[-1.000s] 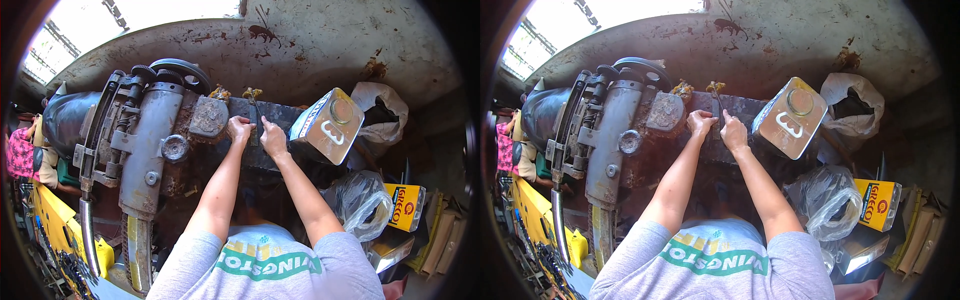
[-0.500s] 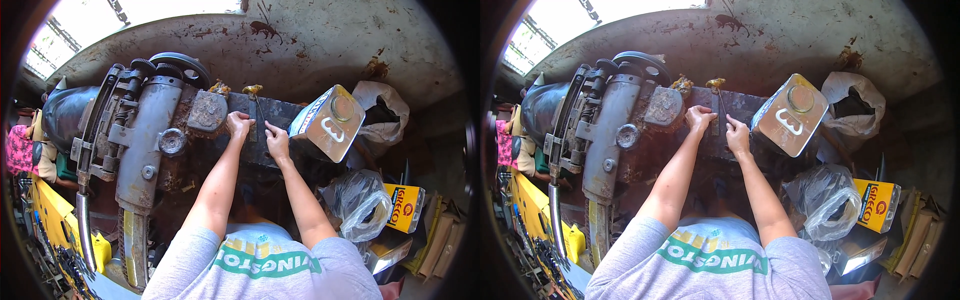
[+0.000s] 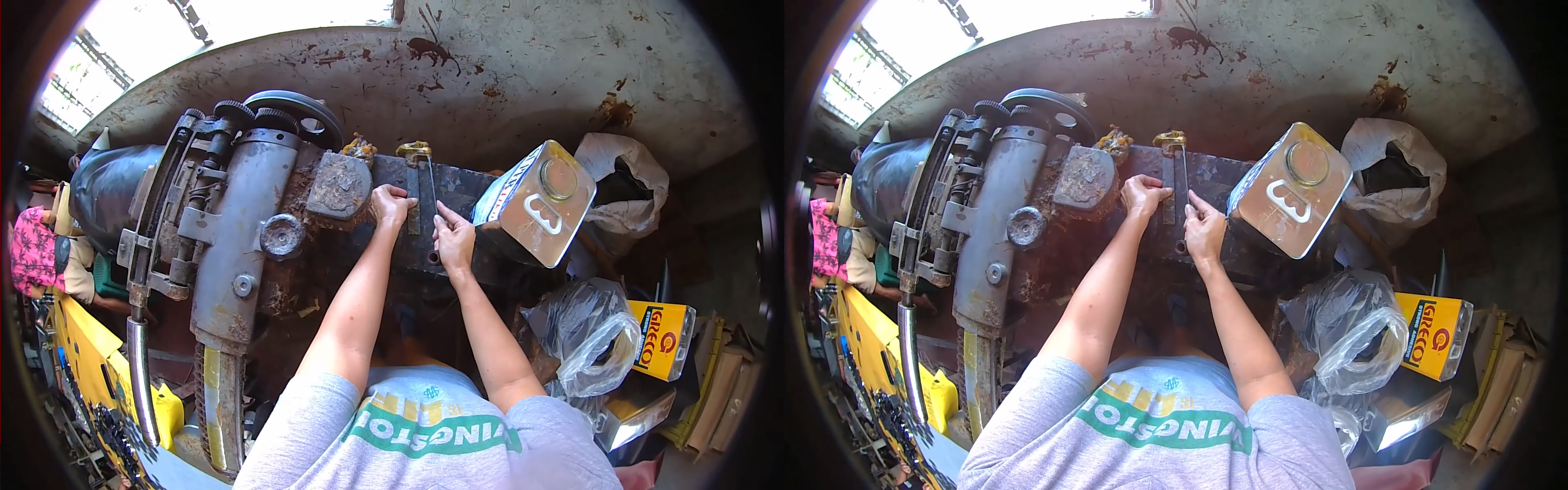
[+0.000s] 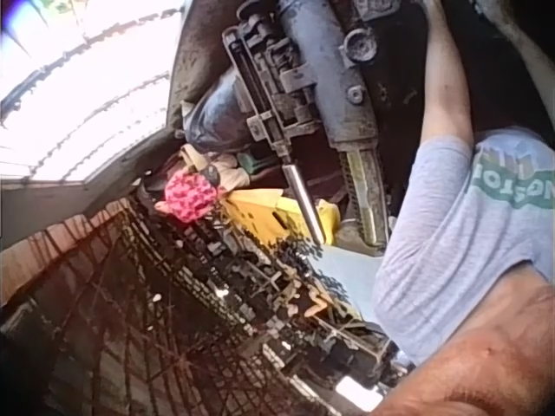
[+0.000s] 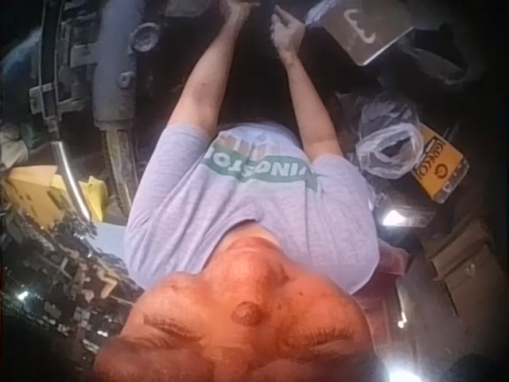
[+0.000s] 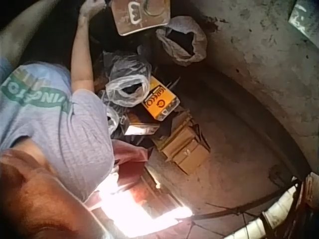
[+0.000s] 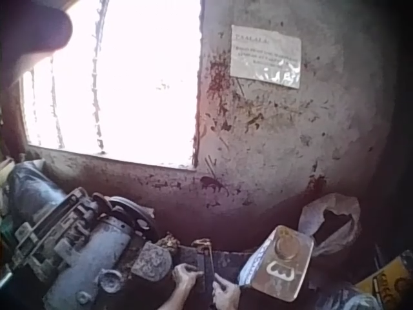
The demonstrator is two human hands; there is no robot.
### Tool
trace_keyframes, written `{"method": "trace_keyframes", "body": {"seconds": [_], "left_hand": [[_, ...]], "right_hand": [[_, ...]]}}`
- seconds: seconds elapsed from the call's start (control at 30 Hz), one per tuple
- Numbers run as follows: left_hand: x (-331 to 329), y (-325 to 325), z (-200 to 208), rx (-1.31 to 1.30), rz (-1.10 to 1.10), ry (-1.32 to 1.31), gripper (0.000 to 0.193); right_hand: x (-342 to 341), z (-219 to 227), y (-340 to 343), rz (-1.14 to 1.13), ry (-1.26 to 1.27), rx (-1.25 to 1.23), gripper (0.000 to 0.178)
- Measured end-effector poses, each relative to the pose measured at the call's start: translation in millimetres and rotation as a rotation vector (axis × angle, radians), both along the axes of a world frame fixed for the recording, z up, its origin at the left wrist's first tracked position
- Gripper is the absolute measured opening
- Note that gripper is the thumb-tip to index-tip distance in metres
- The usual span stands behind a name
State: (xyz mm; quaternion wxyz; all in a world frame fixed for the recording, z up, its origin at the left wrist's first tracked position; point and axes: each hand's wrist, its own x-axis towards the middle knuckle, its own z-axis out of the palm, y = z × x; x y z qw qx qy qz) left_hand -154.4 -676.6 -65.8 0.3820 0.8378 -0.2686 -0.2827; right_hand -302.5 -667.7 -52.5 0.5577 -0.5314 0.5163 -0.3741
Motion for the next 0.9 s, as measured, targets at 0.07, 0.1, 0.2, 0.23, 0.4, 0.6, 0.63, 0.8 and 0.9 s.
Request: {"method": "trace_keyframes", "body": {"seconds": [0.07,0.1,0.2,0.23,0.4,0.6,0.63,0.8,0.9], "left_hand": [[-1,0,-2,0.003,-0.003,-0.005,0.034],[-1,0,-5,-0.02,-0.001,-0.014,0.034],[0,1,-10,-0.037,-0.009,-0.024,0.035],[1,3,-10,-0.022,-0.009,-0.023,0.035],[0,3,-7,-0.028,-0.019,-0.07,0.036],[-11,13,-14,-0.205,0.041,-0.113,0.029],[-14,14,-16,-0.258,0.074,-0.064,0.028],[-30,20,-21,-0.393,0.121,-0.152,0.017],[-30,34,-16,-0.422,0.019,-0.213,0.014]], "right_hand": [[0,-1,3,-0.027,0.067,-0.102,0.032],[1,5,6,-0.027,0.057,-0.134,0.032],[3,26,16,-0.052,0.038,-0.178,0.031],[3,37,19,-0.045,0.079,-0.237,0.031],[7,85,16,-0.119,-0.037,-0.432,0.031],[26,108,15,-0.049,-0.075,-0.675,0.032],[26,112,14,-0.055,-0.084,-0.67,0.032],[20,128,-1,-0.109,-0.225,-0.682,0.035],[21,108,-11,0.002,-0.052,-0.53,0.031]]}}
